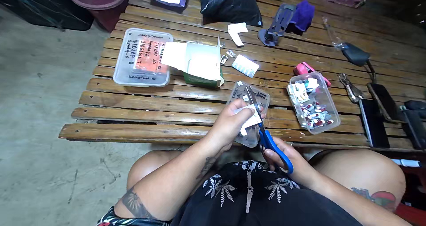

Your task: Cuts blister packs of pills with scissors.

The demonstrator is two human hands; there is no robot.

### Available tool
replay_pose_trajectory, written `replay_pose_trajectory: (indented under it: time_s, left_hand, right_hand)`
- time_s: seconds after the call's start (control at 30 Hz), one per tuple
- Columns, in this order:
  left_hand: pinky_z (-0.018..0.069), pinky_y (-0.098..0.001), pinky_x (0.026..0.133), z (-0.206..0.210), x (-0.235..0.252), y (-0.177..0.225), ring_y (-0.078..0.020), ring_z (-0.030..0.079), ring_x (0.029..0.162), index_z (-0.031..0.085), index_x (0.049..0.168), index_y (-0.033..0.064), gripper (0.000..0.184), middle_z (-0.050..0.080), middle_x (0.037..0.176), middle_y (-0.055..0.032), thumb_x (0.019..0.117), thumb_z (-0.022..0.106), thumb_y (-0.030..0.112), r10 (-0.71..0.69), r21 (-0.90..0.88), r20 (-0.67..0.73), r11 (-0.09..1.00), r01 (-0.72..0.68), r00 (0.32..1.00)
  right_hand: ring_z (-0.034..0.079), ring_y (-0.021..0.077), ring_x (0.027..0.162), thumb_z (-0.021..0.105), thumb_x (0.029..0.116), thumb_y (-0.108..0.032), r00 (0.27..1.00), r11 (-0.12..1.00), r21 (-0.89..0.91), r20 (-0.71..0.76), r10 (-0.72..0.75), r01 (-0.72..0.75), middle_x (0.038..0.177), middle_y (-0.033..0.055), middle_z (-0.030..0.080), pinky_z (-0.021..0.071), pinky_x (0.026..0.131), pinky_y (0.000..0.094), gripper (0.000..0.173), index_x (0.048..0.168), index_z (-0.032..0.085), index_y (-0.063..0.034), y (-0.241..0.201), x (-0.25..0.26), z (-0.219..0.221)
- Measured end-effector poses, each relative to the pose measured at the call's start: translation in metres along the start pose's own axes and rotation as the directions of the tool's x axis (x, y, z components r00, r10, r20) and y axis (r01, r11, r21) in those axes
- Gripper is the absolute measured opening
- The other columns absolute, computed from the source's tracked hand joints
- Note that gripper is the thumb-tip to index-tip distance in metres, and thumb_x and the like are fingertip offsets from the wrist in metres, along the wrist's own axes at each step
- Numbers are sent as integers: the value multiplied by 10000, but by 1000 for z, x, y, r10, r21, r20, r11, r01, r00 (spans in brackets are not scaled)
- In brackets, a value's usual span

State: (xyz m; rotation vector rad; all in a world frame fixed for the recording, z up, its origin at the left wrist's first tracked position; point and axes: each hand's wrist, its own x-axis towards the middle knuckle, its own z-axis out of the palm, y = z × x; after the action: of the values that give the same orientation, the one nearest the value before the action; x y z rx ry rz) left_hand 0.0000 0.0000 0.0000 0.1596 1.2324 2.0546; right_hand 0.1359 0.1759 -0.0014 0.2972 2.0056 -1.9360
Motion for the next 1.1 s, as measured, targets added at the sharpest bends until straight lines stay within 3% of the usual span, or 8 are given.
replay_pose_trajectory:
  time_s: [0.23, 0.53, 0.67, 0.77, 0.8, 0.87, 0.97, 1.1]
  left_hand:
    - [591, -298, 746, -1, 3, -3, -193, 743, 914, 529, 987, 56, 79, 744, 1063, -161, 1028, 466, 81, -30, 22, -25, 999, 31, 999]
    - [594, -315, 755, -4, 1, 2, -203, 741, 919, 547, 1040, 55, 92, 738, 1116, -149, 1037, 472, 108, -31, 110, -48, 993, 36, 998]
    - [579, -302, 677, -7, 0, 3, -153, 699, 786, 593, 1009, 76, 113, 728, 990, -100, 1010, 519, 160, 35, 209, -72, 978, -19, 997]
    - [610, -337, 750, -8, -1, 6, -181, 739, 889, 615, 1051, 79, 131, 737, 1161, -94, 1017, 516, 158, 58, 247, -67, 968, -40, 996]
    - [606, -326, 727, -8, -1, 6, -171, 732, 854, 621, 1061, 86, 127, 737, 1153, -88, 1022, 528, 163, 67, 251, -65, 967, -49, 996]
    - [623, -306, 641, -8, -1, 6, -169, 725, 730, 617, 1070, 74, 116, 738, 1004, -103, 1046, 555, 169, 86, 219, -59, 973, -71, 995]
    - [578, -233, 520, -7, -1, 11, -126, 681, 590, 567, 1102, 88, 119, 702, 830, -86, 1072, 541, 200, 99, 163, -41, 982, -91, 994]
    - [577, -226, 564, -8, -5, 15, -109, 664, 620, 522, 1203, 106, 154, 681, 849, -65, 1053, 551, 123, 107, 115, -14, 988, -105, 994]
  right_hand:
    - [548, 2, 597, 622, 985, -479, 999, 998, -37, -5, 50, -50, 725, -100, 554, 485, 551, 176, 354, 1072, 547, -144, 4, 0, 2]
    - [551, 4, 582, 613, 1007, -404, 996, 997, 8, 39, 75, -76, 714, -96, 562, 485, 540, 171, 281, 1055, 542, -136, 4, -2, 3]
    - [597, 19, 641, 630, 992, -420, 998, 992, 106, 31, 60, -63, 761, -88, 590, 533, 602, 185, 327, 1106, 530, -130, 0, -4, 1]
    - [604, 22, 663, 619, 1004, -403, 1000, 987, 159, 22, -4, 1, 788, -85, 595, 540, 620, 189, 325, 1134, 515, -124, 1, -6, 0]
    - [605, 19, 673, 623, 1004, -410, 999, 986, 164, 21, -24, 20, 801, -87, 598, 540, 624, 187, 331, 1141, 515, -128, 1, -6, 0]
    - [608, 18, 693, 622, 1005, -414, 997, 987, 145, 22, -73, 69, 832, -88, 601, 546, 632, 189, 333, 1146, 512, -133, 3, -7, -1]
    - [618, 10, 725, 616, 1004, -412, 994, 990, 96, -11, -105, 106, 880, -92, 617, 547, 643, 187, 353, 1180, 499, -129, 5, -8, -1]
    - [614, 3, 721, 629, 994, -396, 993, 993, 45, -47, -107, 109, 882, -91, 616, 545, 643, 181, 370, 1193, 493, -115, 4, -9, -2]
